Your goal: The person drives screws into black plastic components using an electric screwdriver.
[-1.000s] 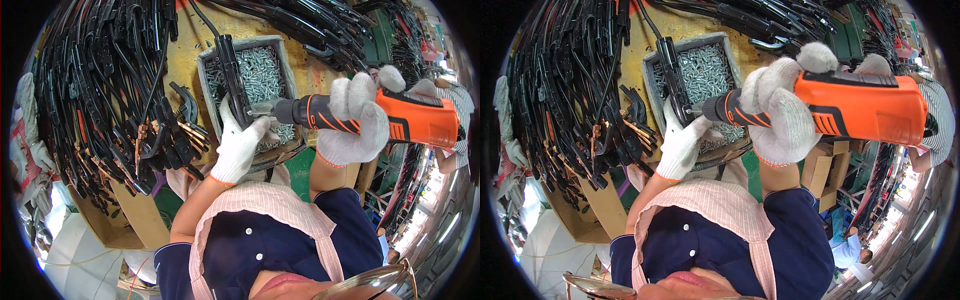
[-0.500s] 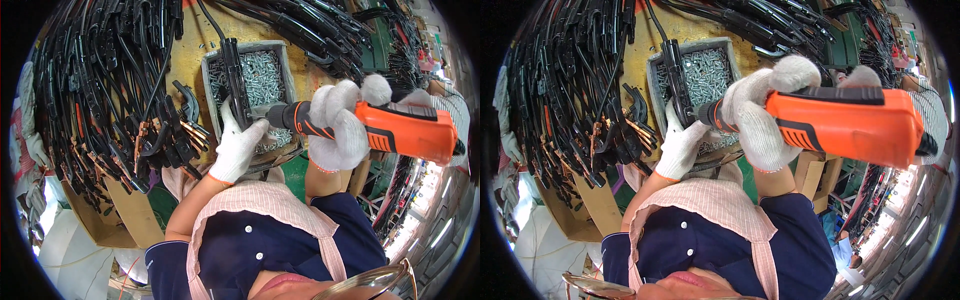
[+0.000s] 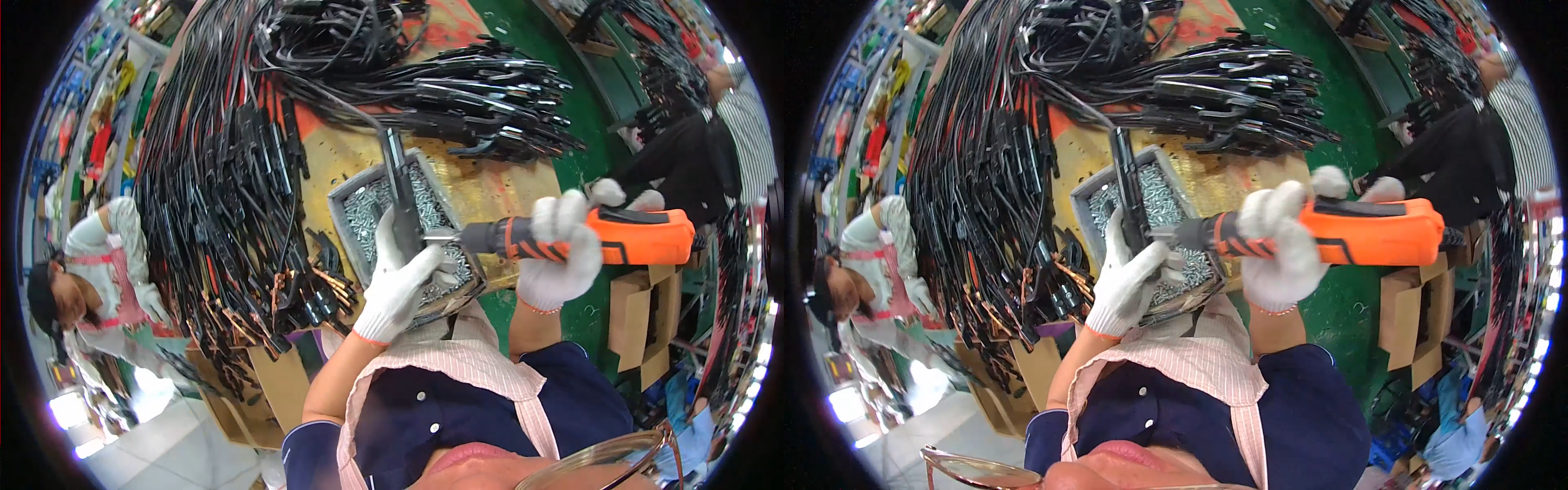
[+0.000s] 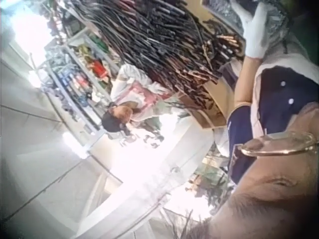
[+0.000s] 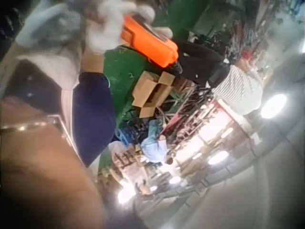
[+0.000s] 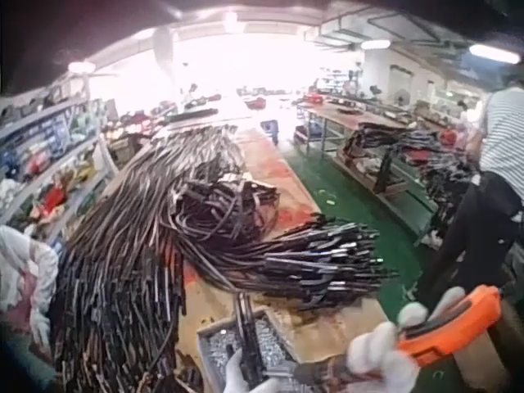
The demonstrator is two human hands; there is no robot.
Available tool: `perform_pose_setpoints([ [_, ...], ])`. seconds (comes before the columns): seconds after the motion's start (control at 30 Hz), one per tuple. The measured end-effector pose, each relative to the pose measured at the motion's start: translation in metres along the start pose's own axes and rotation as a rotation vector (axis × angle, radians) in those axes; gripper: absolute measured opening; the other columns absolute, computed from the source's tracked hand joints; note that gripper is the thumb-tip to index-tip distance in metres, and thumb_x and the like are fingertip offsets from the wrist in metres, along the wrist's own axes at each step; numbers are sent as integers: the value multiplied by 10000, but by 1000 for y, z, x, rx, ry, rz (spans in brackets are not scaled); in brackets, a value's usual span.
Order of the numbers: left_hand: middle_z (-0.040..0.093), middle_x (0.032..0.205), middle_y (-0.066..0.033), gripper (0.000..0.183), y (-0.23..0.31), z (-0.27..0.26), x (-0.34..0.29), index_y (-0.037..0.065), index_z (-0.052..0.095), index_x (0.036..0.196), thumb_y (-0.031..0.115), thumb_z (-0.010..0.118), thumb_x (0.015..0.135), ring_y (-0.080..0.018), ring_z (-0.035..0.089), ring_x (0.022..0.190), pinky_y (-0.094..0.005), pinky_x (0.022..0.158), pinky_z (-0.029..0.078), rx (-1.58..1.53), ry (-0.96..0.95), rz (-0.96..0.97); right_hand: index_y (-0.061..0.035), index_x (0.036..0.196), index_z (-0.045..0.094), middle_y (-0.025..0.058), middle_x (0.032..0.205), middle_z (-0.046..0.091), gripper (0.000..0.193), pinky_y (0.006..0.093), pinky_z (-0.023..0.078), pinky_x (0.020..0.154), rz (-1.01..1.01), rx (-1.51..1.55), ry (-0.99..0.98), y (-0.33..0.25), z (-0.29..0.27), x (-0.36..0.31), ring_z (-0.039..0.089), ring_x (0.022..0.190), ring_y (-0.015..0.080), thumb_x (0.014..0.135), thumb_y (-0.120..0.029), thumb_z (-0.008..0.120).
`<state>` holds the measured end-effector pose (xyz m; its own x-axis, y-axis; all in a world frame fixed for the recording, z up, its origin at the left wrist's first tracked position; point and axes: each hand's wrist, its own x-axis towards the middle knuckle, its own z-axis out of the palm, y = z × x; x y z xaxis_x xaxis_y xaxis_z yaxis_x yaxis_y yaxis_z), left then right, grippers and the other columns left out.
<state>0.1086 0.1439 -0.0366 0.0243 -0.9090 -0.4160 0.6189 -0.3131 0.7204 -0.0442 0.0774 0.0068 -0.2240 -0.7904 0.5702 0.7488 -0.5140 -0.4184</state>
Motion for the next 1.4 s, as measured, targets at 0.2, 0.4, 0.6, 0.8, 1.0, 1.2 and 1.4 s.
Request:
perform_pose_setpoints([
  [0.2, 578, 1005, -132, 709, -16, 48, 27, 106, 225, 1447, 8, 618, 865, -220, 620, 796, -303, 643, 517, -25, -56, -63, -60, 928, 536, 23, 674, 507, 150, 277, 426, 541, 117, -189, 342, -28, -41, 81, 491, 569, 126, 819, -31, 635],
  [0.4, 561, 900, -63, 212, -4, 51, 31, 13, 531, 1141, 17, 572, 933, -110, 532, 700, -196, 524, 433, -148, 85, 54, -90, 1199, 427, 94, 906, 590, 528, 337, 527, 566, 34, 33, 462, -29, -46, 45, 611, 641, 194, 756, 20, 693],
  [0.6, 591, 1021, -118, 253, 17, 103, 117, -62, 542, 1106, 163, 526, 992, -146, 571, 888, -250, 800, 540, -303, -563, -7, -97, 1252, 391, 60, 1053, 547, 588, 312, 526, 558, 3, -139, 523, -100, -50, -1, 598, 651, 160, 755, 34, 676],
  [0.8, 455, 1335, -255, 439, 18, 136, 166, -11, 410, 1308, 171, 589, 950, -342, 517, 1187, -449, 989, 476, 73, -501, -31, -130, 1352, 326, 60, 1077, 538, 695, 315, 536, 590, 38, -287, 525, -106, -46, -16, 600, 706, 152, 774, 12, 685],
  [1.0, 513, 1276, -152, 502, 60, 76, 56, 34, 351, 1423, 169, 527, 973, -265, 517, 1142, -420, 979, 419, 367, -403, 453, -79, 1483, 39, 170, 1402, 311, 925, 398, 394, 1022, 109, -1011, 33, -31, -32, -8, 471, 1209, 273, 856, -245, 698],
  [1.2, 601, 1146, -134, 426, 90, -13, -1, -17, 415, 1358, 36, 519, 948, -180, 576, 1011, -328, 910, 484, 460, 49, 719, -4, 1456, 235, 237, 1408, 379, 859, 360, 318, 1095, 891, -943, -623, 57, -27, -12, 391, 1319, 310, 825, -413, 648],
  [1.4, 635, 1006, -81, 437, 92, -142, -101, -6, 452, 1333, 24, 575, 915, -105, 572, 844, -234, 777, 471, 669, 670, 759, -67, 1327, 451, 213, 1207, 535, 655, 440, 478, 893, 527, -1471, -975, 89, -26, -8, 569, 1068, 386, 803, -388, 680],
])
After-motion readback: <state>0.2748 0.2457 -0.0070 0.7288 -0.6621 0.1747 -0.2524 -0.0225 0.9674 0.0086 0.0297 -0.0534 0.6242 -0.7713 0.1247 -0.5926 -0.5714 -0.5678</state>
